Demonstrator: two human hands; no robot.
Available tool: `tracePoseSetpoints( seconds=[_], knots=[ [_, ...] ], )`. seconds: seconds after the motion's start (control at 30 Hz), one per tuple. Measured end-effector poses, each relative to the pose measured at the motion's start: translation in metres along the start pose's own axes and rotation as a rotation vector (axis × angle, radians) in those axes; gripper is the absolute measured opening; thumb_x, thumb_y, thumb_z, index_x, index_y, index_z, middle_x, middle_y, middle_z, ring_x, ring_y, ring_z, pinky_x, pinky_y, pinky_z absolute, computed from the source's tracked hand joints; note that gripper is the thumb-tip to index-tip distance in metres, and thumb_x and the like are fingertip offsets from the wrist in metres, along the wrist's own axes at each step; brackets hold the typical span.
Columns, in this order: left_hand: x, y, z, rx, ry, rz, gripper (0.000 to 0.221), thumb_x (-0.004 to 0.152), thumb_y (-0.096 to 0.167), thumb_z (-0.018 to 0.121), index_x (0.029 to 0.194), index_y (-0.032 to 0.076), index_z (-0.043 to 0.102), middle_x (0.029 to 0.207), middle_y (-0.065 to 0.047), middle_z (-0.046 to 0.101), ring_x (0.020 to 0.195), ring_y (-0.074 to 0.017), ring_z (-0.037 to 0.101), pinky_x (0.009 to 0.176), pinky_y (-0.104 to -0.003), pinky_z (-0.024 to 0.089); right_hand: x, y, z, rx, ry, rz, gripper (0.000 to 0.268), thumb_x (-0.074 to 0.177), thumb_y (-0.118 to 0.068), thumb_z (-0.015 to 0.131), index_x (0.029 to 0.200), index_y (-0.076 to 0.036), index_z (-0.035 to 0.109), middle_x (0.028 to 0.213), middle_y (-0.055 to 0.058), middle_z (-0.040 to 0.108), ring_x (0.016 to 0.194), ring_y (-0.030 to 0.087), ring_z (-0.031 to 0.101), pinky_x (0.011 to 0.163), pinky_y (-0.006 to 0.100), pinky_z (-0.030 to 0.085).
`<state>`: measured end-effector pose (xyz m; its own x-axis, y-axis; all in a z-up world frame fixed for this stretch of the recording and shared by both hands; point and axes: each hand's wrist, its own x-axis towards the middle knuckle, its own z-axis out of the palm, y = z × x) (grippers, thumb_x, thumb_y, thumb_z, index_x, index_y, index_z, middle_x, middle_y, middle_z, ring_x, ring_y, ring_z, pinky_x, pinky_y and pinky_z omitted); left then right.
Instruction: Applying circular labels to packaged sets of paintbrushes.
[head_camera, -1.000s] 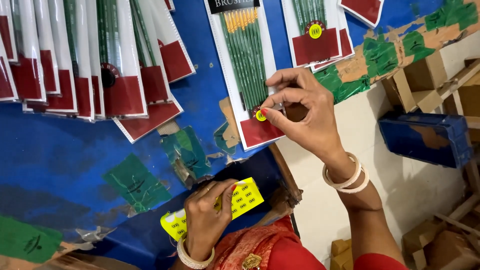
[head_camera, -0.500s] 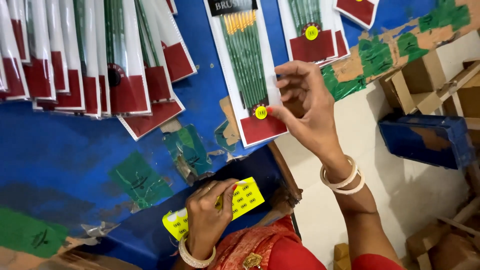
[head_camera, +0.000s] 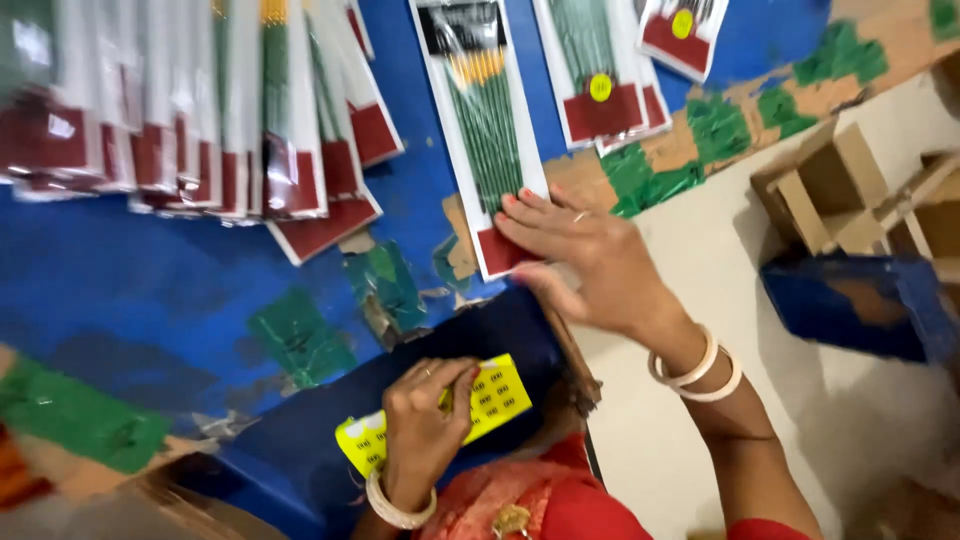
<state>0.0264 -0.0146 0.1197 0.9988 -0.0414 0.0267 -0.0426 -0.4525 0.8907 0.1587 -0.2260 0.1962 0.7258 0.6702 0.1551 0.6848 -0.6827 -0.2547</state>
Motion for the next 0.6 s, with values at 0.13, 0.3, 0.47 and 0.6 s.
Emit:
tracePoseSetpoints(
  seconds=[0.13, 0.3, 0.47, 0.6],
  knots=[
    [-0.008, 0.002, -0.005, 0.008, 0.058, 0.053, 0.007, 0.084, 0.007, 0.073, 0.090, 0.006, 0.076, 0.083, -0.011, 0.074, 0.076, -0.0308, 0.071, 0.069, -0.039, 0.055, 0.019, -0.004, 0.013, 0.387, 0.098, 0.507, 0.050, 0.095, -0.041, 0.067, 0.136, -0.013, 0.066, 0.141, 0.009, 0.069, 0.122, 0.023, 0.071, 0.107, 0.036, 0.055],
    [-0.017, 0.002, -0.005, 0.009, 0.063, -0.004, 0.006, 0.084, 0.010, 0.075, 0.088, 0.008, 0.078, 0.078, -0.011, 0.074, 0.073, -0.0312, 0.070, 0.066, -0.040, 0.054, 0.044, -0.034, 0.014, 0.125, 0.238, 0.695, 0.110, 0.075, -0.040, 0.087, 0.160, -0.002, 0.029, 0.117, 0.021, 0.060, 0.102, 0.038, 0.061, 0.081, 0.048, 0.050],
    [-0.020, 0.000, -0.010, 0.001, 0.104, -0.016, 0.006, 0.083, 0.011, 0.075, 0.087, 0.008, 0.079, 0.079, -0.011, 0.075, 0.074, -0.0311, 0.071, 0.067, -0.040, 0.054, 0.039, -0.034, 0.025, -0.206, 0.462, 0.457, 0.110, 0.068, -0.042, 0.090, 0.152, 0.000, 0.033, 0.112, 0.020, 0.060, 0.101, 0.041, 0.062, 0.085, 0.050, 0.050],
    [-0.027, -0.012, -0.008, -0.010, 0.093, -0.024, 0.006, 0.083, 0.011, 0.075, 0.086, 0.008, 0.079, 0.079, -0.011, 0.075, 0.075, -0.0307, 0.072, 0.068, -0.041, 0.055, 0.038, -0.022, 0.006, -0.028, 0.183, 0.685, 0.106, 0.076, -0.038, 0.091, 0.160, -0.008, 0.033, 0.118, 0.021, 0.062, 0.104, 0.042, 0.064, 0.082, 0.048, 0.053]
  ],
)
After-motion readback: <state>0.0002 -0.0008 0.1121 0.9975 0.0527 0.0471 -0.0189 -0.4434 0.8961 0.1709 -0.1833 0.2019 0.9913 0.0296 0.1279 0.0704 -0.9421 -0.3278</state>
